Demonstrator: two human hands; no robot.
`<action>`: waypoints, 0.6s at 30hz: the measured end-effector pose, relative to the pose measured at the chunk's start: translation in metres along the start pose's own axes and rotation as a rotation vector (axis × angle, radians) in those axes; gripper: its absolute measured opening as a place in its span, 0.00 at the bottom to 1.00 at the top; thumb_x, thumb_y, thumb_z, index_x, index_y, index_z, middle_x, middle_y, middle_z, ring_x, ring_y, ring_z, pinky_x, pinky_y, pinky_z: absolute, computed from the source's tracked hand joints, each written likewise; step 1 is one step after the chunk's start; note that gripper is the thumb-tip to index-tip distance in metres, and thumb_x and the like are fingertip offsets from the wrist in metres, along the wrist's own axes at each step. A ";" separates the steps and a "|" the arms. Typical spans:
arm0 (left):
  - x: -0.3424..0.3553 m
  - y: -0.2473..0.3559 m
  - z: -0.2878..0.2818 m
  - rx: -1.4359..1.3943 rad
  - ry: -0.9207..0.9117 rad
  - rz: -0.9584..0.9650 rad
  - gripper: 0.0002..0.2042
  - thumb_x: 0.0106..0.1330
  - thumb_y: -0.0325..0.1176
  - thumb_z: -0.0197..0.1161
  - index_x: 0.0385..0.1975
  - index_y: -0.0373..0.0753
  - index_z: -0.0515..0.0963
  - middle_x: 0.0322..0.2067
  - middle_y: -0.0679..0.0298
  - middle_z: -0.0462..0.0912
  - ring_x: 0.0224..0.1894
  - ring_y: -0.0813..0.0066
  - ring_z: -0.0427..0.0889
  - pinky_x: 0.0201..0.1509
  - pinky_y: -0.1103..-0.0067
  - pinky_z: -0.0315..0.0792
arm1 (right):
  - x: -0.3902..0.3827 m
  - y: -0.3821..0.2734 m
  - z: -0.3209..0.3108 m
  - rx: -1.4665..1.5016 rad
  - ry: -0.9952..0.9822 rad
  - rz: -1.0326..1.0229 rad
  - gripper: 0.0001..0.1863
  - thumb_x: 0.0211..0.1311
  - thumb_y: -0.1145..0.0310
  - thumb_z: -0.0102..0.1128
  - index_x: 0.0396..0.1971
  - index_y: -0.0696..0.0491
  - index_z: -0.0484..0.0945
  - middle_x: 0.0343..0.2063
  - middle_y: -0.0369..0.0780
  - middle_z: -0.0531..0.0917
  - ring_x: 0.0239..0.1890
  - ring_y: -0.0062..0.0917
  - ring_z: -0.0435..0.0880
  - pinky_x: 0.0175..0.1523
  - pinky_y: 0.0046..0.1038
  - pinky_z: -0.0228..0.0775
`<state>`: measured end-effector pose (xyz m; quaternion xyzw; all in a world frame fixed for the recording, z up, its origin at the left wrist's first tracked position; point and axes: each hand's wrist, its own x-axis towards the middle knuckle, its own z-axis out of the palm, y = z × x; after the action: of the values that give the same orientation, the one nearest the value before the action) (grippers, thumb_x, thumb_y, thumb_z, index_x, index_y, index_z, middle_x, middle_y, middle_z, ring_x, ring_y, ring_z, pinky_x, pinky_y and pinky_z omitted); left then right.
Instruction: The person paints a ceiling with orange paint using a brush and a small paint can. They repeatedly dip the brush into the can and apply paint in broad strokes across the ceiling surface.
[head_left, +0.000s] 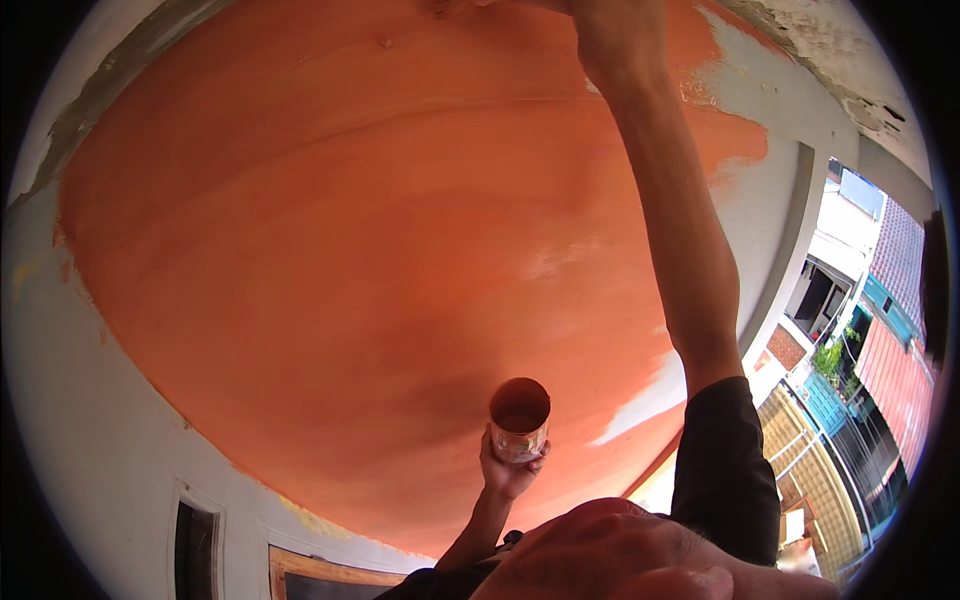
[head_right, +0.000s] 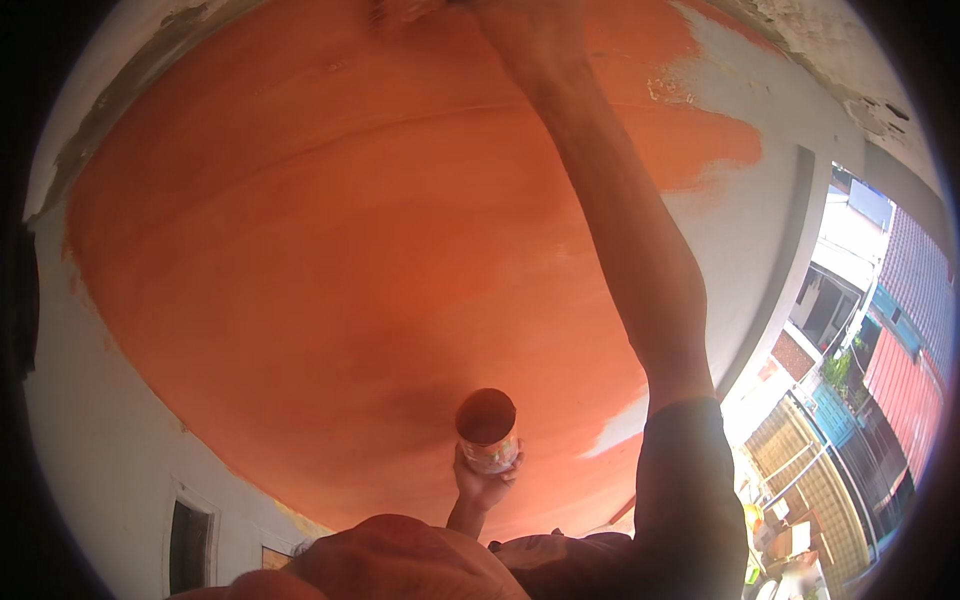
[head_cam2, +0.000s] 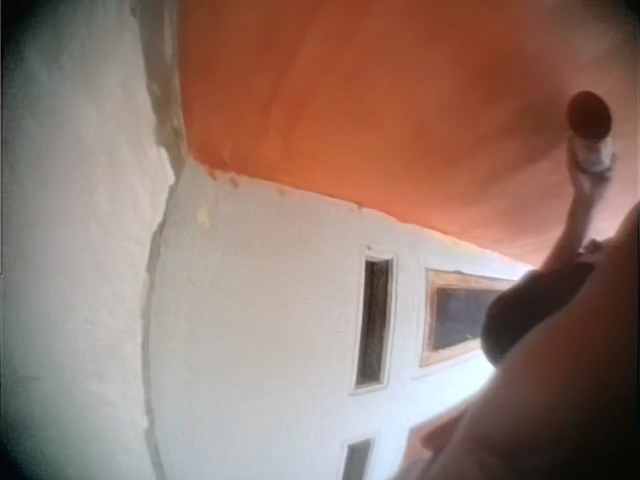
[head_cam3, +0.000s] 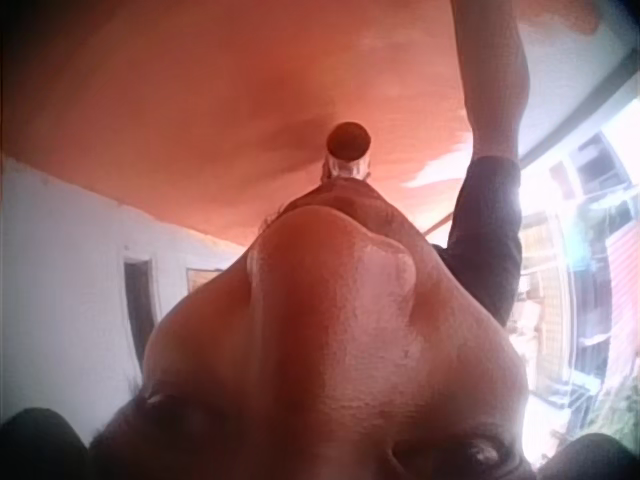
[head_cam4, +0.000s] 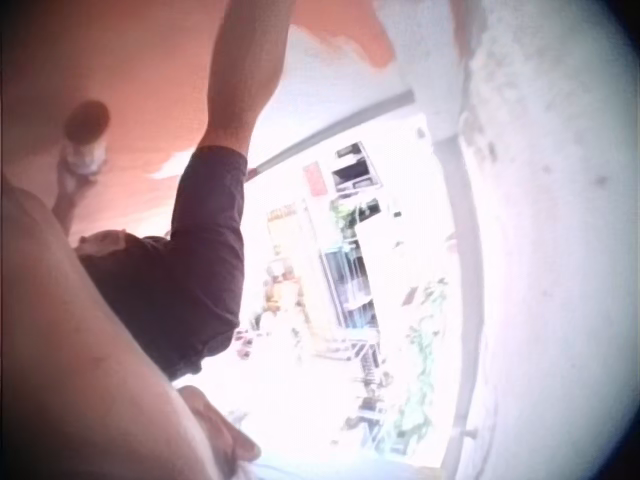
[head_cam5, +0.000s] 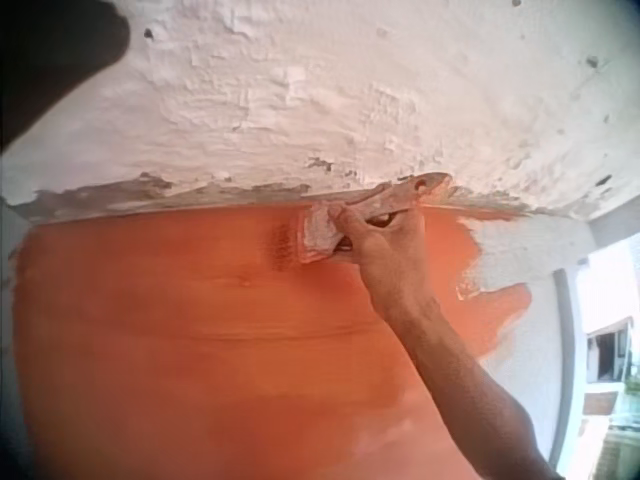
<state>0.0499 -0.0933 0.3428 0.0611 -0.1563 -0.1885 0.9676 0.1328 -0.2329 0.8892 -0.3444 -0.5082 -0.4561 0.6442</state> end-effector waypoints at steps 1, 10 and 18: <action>0.001 0.000 -0.003 -0.025 -0.016 -0.001 0.34 0.72 0.64 0.48 0.64 0.40 0.70 0.52 0.47 0.77 0.46 0.52 0.77 0.33 0.73 0.76 | -0.007 0.007 0.022 0.036 -0.050 0.020 0.06 0.66 0.75 0.66 0.34 0.61 0.79 0.30 0.40 0.85 0.31 0.22 0.86 0.35 0.26 0.84; -0.001 -0.002 0.006 -0.014 -0.023 0.043 0.35 0.72 0.64 0.47 0.65 0.39 0.69 0.53 0.44 0.75 0.46 0.53 0.77 0.34 0.73 0.78 | 0.027 0.003 -0.042 -0.264 0.329 -0.167 0.07 0.63 0.77 0.69 0.35 0.62 0.78 0.30 0.43 0.86 0.29 0.25 0.87 0.30 0.25 0.82; -0.001 -0.002 0.015 -0.015 -0.047 0.038 0.34 0.72 0.63 0.48 0.65 0.39 0.68 0.53 0.44 0.75 0.46 0.53 0.77 0.35 0.73 0.78 | 0.029 0.000 -0.006 0.177 0.124 0.086 0.07 0.64 0.76 0.66 0.37 0.63 0.79 0.33 0.44 0.86 0.29 0.28 0.88 0.34 0.29 0.87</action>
<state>0.0433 -0.0956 0.3566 0.0464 -0.1788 -0.1727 0.9675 0.1365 -0.2456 0.9154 -0.2789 -0.4905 -0.4020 0.7212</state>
